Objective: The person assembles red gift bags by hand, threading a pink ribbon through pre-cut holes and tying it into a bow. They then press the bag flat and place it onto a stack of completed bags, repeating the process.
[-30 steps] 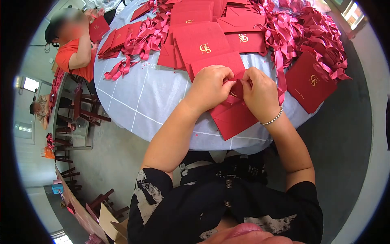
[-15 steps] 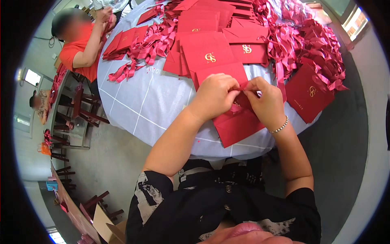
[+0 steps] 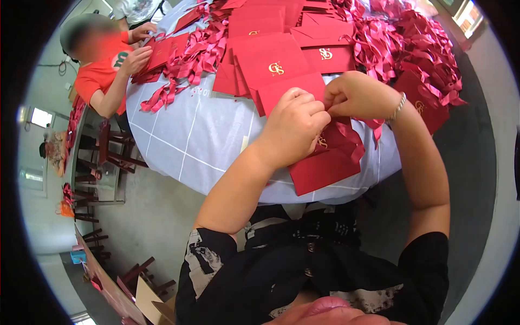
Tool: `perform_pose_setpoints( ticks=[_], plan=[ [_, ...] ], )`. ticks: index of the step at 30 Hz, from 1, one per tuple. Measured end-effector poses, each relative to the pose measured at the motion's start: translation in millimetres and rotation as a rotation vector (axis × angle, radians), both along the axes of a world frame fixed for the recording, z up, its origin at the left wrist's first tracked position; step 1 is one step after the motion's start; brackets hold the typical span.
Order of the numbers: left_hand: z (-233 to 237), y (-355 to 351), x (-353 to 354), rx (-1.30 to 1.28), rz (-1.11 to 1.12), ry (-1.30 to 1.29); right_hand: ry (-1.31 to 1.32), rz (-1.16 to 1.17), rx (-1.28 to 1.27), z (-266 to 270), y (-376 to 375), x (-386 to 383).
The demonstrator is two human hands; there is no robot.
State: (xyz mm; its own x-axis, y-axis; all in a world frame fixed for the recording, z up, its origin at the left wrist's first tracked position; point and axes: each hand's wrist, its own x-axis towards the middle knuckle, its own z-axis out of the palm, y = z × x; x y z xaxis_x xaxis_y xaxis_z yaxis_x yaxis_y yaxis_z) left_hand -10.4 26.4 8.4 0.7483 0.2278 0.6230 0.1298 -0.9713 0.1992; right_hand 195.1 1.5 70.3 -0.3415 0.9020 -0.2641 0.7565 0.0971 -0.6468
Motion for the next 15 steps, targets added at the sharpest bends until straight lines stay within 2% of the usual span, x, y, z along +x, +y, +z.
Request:
perform_pose_setpoints(
  ticks=[1, 3, 5, 7, 8, 10, 11, 12, 15],
  plan=[
    [2, -2, -1, 0.038, 0.007, 0.027, 0.006, -0.007, -0.001, -1, 6, 0],
    [3, -5, -1, 0.037, 0.009, 0.028, 0.024, 0.151, -0.044, -4, 16, 0],
    [2, -3, -1, 0.035, 0.017, 0.024, 0.041, 0.154, -0.095, -6, 18, -2],
    [-1, 0, -4, -0.116, 0.007, -0.020, 0.133, 0.047, -0.121, -10, 12, -4],
    [-2, 2, -5, -0.119, 0.011, -0.021, 0.165, 0.009, 0.060, -20, 7, -4],
    [-1, 6, -7, -0.344, -0.165, -0.009, 0.608, -0.322, 0.156, -50, 17, 9],
    [-1, 6, -7, -0.349, -0.165, -0.004, 0.844, -0.382, 0.164, -51, 22, 16],
    [1, 5, -7, -0.335, -0.151, -0.016, 0.932, -0.512, 0.200, -54, 18, 23],
    [10, 2, -8, -0.338, -0.183, -0.034, 1.364, -0.648, 0.018, -56, -2, 12]
  ],
)
